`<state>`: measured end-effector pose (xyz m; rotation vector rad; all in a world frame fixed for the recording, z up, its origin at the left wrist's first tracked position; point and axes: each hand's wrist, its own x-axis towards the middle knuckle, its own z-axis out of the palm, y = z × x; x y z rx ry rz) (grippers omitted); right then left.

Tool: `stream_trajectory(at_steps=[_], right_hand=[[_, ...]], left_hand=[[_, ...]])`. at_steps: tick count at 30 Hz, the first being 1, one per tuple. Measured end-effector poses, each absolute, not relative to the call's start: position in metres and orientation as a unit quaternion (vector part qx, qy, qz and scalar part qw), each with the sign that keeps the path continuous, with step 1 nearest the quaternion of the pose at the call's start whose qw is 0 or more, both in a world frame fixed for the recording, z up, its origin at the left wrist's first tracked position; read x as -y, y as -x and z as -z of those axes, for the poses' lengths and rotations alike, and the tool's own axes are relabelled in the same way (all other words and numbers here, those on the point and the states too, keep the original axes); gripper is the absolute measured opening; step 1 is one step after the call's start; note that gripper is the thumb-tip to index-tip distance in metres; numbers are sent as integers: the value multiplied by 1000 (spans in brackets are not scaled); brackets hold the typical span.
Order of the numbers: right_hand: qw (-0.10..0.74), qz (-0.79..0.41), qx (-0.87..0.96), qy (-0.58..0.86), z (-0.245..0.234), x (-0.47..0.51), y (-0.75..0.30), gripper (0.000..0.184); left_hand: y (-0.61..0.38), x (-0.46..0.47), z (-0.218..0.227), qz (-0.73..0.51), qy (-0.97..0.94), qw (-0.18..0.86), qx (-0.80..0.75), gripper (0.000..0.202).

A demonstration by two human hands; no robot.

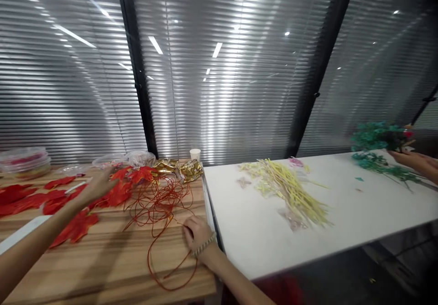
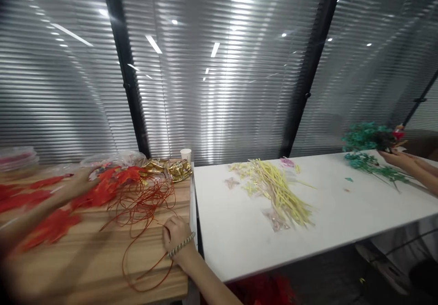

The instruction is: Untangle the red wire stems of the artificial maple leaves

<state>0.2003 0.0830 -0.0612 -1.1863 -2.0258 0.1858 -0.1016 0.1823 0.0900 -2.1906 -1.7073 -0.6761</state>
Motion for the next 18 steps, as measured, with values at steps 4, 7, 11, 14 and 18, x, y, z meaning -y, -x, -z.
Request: stream_trajectory(at_steps=[4,7,11,14,18], right_hand=[[414,-122,784,446,57,-80,-203,15],[510,-206,714,433,51,-69,-211,17],[634,-325,552,433,27,-40,-248,22],[687,-366,473,413,-17,-10,-302,25],[792,-184,406,418,-84,38,-380,21]], left_hand=[[17,-124,-58,252,867,117,415,34],[-41,-71,-19,222,905,142,333,37],[-72,-38,11,186,929,115,299,60],[-68,-44,16,132,964,141,180,61],[-57,-73,6,115,943,255,179,17]])
